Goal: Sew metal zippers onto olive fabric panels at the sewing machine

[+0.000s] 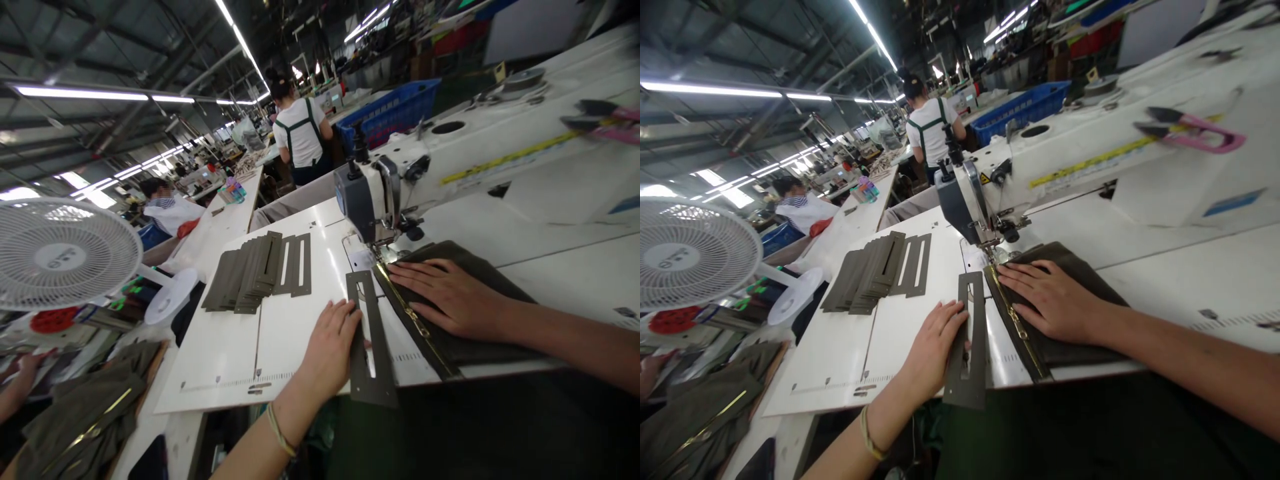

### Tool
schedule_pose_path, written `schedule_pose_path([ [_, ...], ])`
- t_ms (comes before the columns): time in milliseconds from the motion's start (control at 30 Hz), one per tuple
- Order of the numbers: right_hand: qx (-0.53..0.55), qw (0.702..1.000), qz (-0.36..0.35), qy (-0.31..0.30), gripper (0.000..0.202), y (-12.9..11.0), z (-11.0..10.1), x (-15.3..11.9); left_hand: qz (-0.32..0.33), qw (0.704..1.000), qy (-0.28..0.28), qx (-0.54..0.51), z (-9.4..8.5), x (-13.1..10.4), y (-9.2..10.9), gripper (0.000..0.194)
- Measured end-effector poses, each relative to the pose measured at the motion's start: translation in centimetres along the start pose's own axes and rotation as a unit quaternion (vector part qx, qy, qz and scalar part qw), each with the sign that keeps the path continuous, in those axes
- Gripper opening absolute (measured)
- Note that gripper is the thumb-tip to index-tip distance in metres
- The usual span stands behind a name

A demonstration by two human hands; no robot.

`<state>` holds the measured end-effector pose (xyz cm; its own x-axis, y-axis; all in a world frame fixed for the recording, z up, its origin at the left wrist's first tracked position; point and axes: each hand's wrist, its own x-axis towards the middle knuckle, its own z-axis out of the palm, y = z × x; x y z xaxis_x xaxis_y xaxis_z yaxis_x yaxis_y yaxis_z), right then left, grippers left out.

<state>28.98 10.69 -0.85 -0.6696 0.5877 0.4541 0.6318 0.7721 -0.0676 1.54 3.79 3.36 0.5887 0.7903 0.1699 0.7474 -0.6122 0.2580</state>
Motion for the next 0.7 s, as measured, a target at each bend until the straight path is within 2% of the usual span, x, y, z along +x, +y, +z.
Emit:
schedule_pose_path([
  [133, -0.004, 1.000, 0.003, 0.013, 0.047, -0.7, 0.0, -0.4, -0.050, 0.996, 0.066, 0.032, 0.5, 2.0, -0.9, 0.032],
  [200, -0.010, 0.999, 0.006, 0.030, 0.048, -1.2, 0.1, -0.9, -0.053, 0.990, 0.126, 0.021, 0.3, 2.2, -1.0, 0.032],
  [267, -0.016, 0.999, 0.002, 0.045, 0.051, -1.8, 0.2, -1.5, -0.022, 0.981, 0.192, -0.004, 0.1, 2.3, -0.5, 0.035],
  [333, -0.017, 0.998, -0.002, 0.052, 0.054, -2.2, 0.2, -1.9, 0.024, 0.973, 0.229, -0.011, 0.2, 2.5, 0.4, 0.039],
  [400, -0.016, 0.998, -0.002, 0.056, 0.056, -2.3, 0.2, -2.0, 0.057, 0.973, 0.221, 0.015, 0.8, 3.3, 1.5, 0.038],
  [433, -0.015, 0.998, -0.004, 0.059, 0.057, -2.3, 0.1, -2.0, 0.061, 0.977, 0.199, 0.037, 1.2, 3.9, 2.0, 0.036],
  [533, -0.014, 0.997, -0.010, 0.072, 0.062, -2.3, -0.1, -1.8, 0.046, 0.990, 0.094, 0.097, 2.5, 5.6, 3.2, 0.031],
  [600, -0.008, 0.997, -0.009, 0.076, 0.064, -2.3, -0.1, -1.8, 0.036, 0.992, 0.045, 0.109, 3.0, 6.3, 3.4, 0.031],
  [700, 0.009, 0.997, -0.001, 0.074, 0.068, -2.3, -0.2, -1.8, 0.024, 0.994, 0.045, 0.099, 3.0, 6.4, 3.2, 0.033],
])
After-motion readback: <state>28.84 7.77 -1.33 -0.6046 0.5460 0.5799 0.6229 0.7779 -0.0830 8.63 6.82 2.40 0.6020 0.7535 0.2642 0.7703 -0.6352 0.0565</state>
